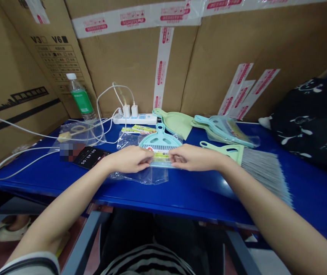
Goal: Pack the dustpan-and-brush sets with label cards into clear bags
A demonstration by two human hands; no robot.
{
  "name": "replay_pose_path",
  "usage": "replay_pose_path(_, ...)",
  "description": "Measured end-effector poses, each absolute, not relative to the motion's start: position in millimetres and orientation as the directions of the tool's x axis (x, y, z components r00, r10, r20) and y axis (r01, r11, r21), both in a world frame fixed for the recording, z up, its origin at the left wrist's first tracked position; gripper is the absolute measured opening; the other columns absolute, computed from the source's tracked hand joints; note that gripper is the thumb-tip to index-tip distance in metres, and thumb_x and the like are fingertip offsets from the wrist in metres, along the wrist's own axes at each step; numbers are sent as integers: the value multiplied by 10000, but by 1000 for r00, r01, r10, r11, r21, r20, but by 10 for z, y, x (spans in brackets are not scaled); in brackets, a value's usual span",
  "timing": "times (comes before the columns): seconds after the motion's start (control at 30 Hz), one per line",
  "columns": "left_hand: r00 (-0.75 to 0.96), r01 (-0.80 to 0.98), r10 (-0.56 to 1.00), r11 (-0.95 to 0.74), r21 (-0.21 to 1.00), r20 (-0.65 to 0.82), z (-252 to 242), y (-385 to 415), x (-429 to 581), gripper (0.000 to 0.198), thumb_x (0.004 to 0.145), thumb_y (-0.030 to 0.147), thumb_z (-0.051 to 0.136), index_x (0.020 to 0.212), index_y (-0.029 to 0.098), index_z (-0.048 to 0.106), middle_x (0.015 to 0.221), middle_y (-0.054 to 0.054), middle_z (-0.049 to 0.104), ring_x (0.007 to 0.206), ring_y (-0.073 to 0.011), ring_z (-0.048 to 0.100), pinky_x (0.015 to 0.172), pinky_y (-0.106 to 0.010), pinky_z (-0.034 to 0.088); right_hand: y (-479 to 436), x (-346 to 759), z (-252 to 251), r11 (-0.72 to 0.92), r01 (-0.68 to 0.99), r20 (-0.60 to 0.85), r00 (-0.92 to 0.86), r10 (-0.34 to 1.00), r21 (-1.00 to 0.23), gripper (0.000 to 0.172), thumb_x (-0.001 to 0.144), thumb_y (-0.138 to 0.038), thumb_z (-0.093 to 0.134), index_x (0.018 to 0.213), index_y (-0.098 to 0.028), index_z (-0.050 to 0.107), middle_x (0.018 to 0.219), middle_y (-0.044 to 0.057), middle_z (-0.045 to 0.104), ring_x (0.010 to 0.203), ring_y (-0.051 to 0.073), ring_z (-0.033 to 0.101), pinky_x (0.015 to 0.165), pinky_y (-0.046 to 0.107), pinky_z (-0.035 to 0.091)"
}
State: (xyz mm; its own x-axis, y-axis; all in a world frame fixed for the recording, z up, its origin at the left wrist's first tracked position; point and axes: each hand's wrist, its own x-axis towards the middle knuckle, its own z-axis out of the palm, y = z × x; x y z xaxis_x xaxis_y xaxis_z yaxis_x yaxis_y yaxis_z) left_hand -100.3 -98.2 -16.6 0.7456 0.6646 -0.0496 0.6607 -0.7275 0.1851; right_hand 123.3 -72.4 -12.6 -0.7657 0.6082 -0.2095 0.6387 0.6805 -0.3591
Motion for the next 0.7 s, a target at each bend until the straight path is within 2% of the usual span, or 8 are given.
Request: replay_pose_path(0.7, 745, 662, 665, -729, 173, -48, -172, -987, -1000, 77, 795, 161, 459, 739, 188, 505, 673, 15, 574, 541, -105, 460, 548, -249, 306, -732, 1231, -112, 692, 624, -198, -777, 598, -363, 61, 809, -152, 520, 756, -182, 525, 624, -4, 578, 548, 123, 487, 551, 241, 342)
